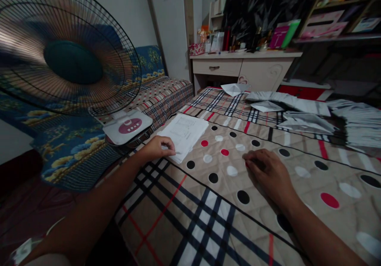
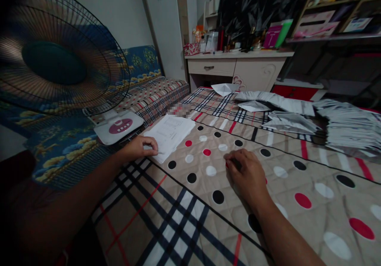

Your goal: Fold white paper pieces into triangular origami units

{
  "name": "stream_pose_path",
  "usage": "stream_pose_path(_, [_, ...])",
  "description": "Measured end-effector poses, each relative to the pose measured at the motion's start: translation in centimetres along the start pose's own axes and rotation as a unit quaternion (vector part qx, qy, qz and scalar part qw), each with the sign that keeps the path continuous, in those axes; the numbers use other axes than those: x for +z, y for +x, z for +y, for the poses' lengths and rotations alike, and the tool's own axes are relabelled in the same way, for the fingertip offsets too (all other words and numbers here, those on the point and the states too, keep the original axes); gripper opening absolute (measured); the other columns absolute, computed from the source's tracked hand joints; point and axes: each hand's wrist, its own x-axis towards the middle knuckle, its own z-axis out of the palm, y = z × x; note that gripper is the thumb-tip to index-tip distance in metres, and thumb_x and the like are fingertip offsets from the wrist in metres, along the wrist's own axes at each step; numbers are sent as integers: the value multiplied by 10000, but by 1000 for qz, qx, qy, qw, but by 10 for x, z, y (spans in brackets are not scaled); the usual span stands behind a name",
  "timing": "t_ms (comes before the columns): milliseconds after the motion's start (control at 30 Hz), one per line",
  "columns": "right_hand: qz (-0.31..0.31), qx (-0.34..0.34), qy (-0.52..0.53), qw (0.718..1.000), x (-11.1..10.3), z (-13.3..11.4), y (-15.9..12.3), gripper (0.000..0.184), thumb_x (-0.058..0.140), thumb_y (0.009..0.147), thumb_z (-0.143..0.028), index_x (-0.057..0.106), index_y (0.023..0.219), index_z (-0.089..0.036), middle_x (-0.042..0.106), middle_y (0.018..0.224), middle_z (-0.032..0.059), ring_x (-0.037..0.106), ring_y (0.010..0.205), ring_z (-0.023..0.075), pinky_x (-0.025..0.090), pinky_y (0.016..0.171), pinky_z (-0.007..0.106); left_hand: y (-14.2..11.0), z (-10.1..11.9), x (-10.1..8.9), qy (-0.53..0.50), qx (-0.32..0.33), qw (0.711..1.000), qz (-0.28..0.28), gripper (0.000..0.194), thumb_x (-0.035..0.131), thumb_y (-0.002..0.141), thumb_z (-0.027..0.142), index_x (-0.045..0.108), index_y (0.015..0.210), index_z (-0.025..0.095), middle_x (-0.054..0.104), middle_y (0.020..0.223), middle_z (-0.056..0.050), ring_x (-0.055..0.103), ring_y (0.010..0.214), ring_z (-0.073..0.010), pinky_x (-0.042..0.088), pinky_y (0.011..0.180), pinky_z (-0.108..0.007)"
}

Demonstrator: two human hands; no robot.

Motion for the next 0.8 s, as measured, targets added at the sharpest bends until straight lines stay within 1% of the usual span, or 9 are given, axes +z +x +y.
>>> stream_pose_path(167, [2,4,-2,1000,0,-1,1,125,553,821,-245,674,838,-220,665,888,62,604,893,251,469,823,413,1,1,-2,8,-3,999,-31,161,729,672,311,664,674,164,665,726,-4,600,738,-147,464,740,-254])
stream_pose_path(233, [6,4,-2,1000,0,-1,1,119,557,815,-253,672,824,-224,665,880,61,607,886,253,471,818,415,1,1,-3,13,-14,999,-29,160,711,676,319,657,674,168,662,723,-2,595,746,-152,462,756,-264])
stream_pose_path(300, [6,2,-5,1000,0,-1,1,113,559,815,-258,669,822,-232,665,879,59,607,889,255,470,818,416,3,1,-3,9,-23,1000,-15,174,693,687,334,648,678,166,659,721,-6,586,742,-153,461,760,-272])
stream_pose_path(433, [2,4,-6,1000,0,-1,1,114,554,825,-258,665,826,-234,664,876,57,602,887,254,466,812,415,6,-2,-3,-21,-35,999,-9,208,696,675,358,631,681,161,643,708,-6,567,701,-141,455,703,-253])
stream_pose_path(567, [1,8,-3,1000,-1,-2,0,121,557,819,-252,674,836,-228,662,885,61,599,898,256,465,811,417,8,-5,-6,-23,-44,998,-43,204,710,656,348,686,741,165,678,742,-16,593,741,-151,462,716,-249])
stream_pose_path(667, [0,6,-1,1000,-1,-2,1,118,559,817,-251,673,836,-229,666,885,60,601,898,256,463,821,419,7,-2,-6,-7,-33,997,-71,239,684,699,364,727,821,163,715,814,-37,618,797,-167,462,749,-257])
stream_pose_path(733, [0,5,-2,1000,0,-1,1,119,556,819,-252,672,838,-230,668,889,59,602,902,256,462,825,420,6,2,-4,12,-27,998,-63,254,671,724,380,723,835,158,709,810,-34,612,779,-161,452,735,-253])
stream_pose_path(800, [0,6,-2,1000,0,-1,1,124,552,822,-255,672,844,-232,667,894,58,601,909,257,462,825,419,5,8,-1,47,-33,997,-46,278,708,697,411,699,819,161,677,772,-14,587,736,-149,436,698,-243])
